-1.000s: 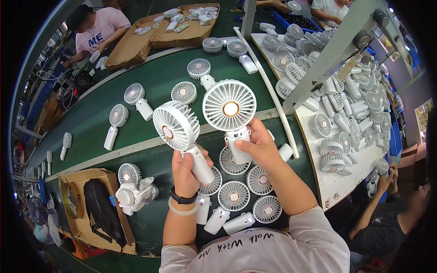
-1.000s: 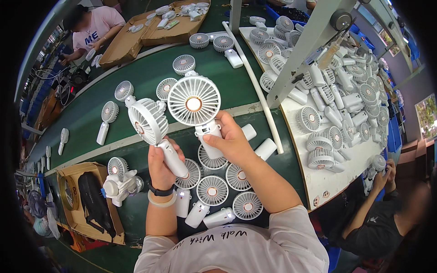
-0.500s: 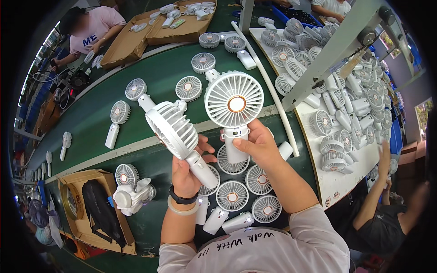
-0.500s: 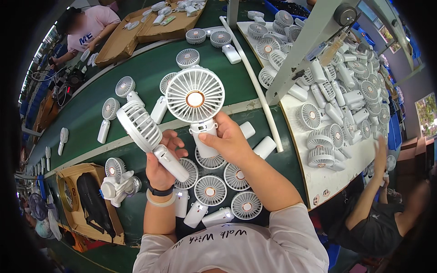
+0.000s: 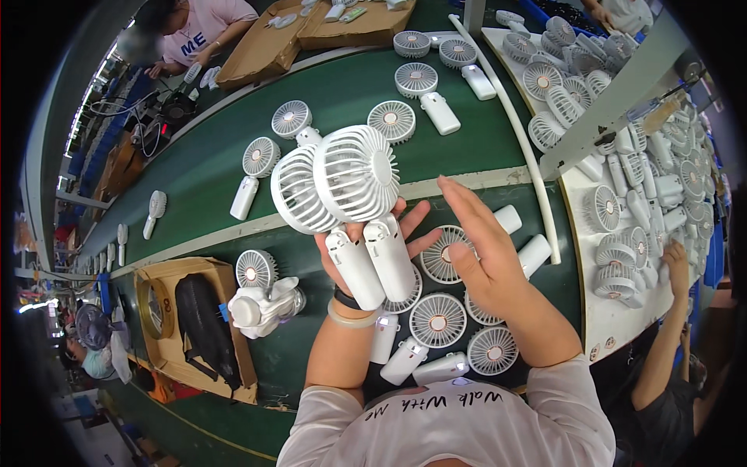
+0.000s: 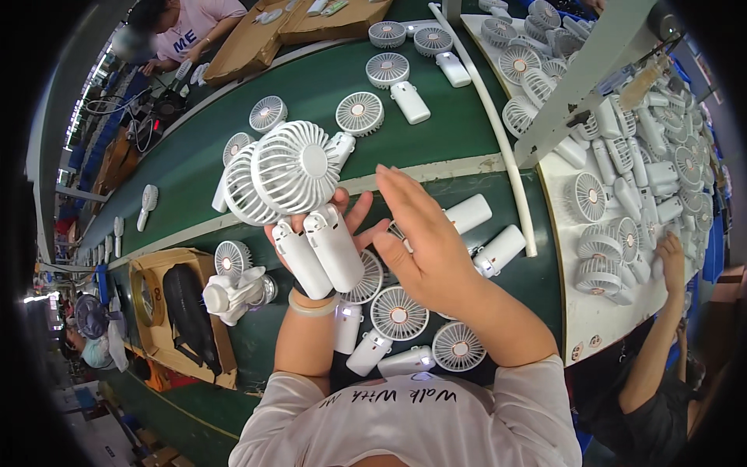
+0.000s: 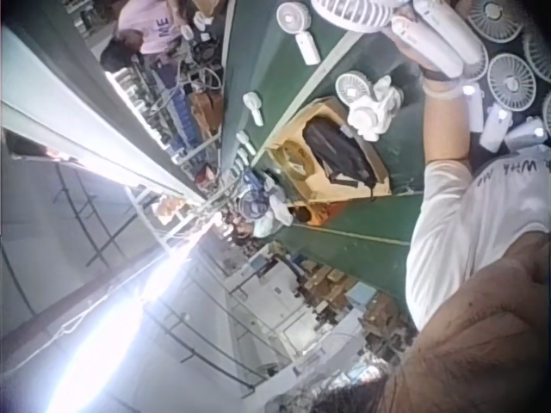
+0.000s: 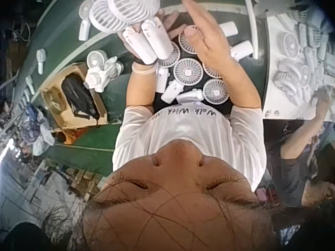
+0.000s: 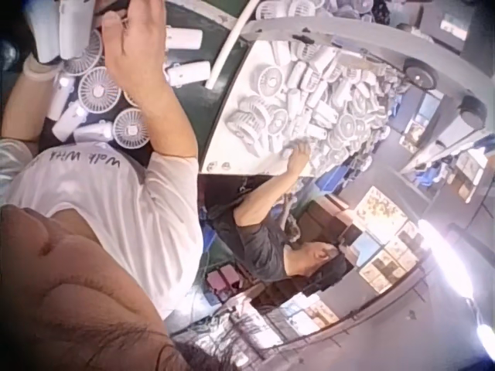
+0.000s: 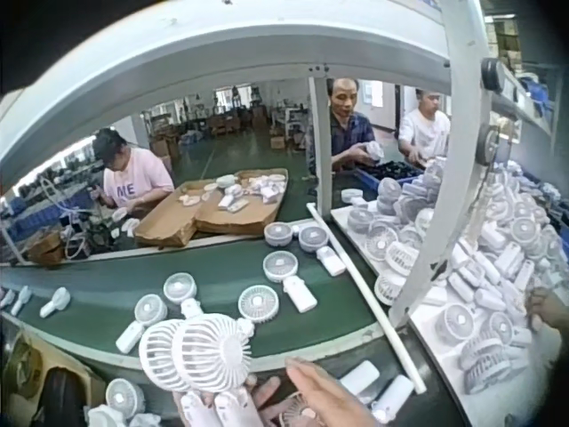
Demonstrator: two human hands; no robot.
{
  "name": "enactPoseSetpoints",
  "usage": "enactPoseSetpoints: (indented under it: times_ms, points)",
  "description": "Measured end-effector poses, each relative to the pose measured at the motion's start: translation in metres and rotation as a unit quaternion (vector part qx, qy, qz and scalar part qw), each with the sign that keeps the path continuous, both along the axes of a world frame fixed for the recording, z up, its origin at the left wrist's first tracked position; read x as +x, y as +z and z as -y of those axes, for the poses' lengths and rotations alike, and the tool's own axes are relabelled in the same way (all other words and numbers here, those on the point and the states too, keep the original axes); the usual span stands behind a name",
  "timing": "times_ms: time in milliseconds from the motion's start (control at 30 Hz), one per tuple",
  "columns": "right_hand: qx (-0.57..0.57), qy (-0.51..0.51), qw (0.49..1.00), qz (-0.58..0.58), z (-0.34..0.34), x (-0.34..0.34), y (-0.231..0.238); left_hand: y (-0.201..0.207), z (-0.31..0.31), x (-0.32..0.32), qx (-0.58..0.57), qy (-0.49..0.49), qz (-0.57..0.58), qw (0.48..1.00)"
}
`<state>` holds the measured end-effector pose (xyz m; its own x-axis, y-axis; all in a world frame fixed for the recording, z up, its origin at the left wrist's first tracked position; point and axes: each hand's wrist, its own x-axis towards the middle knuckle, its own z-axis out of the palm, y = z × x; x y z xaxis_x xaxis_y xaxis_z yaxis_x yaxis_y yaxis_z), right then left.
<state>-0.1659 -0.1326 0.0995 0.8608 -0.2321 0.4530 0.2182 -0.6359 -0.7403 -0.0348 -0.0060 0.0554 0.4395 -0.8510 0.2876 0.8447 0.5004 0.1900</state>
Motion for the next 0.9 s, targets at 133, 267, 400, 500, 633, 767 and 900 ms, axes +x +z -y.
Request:
enactPoseSetpoints:
  times_ms: [133, 267, 400, 500, 633, 767, 900]
  points:
    - [-0.108, 0.019, 0.992, 0.06, -0.029, 0.014, -0.009, -0.004, 0.001, 0.002, -0.014, -0.041, -0.052, 0.998]
    - [-0.171, 0.111, 0.979, 0.011, -0.064, -0.008, -0.013, -0.007, -0.004, 0.006, 0.028, -0.027, -0.079, 0.996]
    - [-0.099, 0.257, 0.948, -0.157, -0.04, -0.022, -0.012, -0.003, -0.03, 0.029, 0.031, -0.015, -0.137, 0.99]
    - [0.024, 0.016, 0.998, -0.062, 0.005, 0.049, -0.03, -0.008, -0.047, 0.029, 0.097, 0.042, -0.08, 0.991]
    - [-0.119, -0.117, 0.956, -0.241, 0.035, 0.133, -0.06, -0.021, -0.047, 0.023, 0.147, 0.053, -0.117, 0.981]
    - [-0.187, -0.161, 0.914, -0.321, 0.041, 0.159, -0.06, -0.027, -0.058, 0.016, 0.197, 0.029, -0.244, 0.949]
    - [-0.058, -0.259, 0.908, -0.324, 0.092, 0.146, -0.084, -0.017, -0.063, 0.012, 0.205, 0.0, -0.269, 0.941]
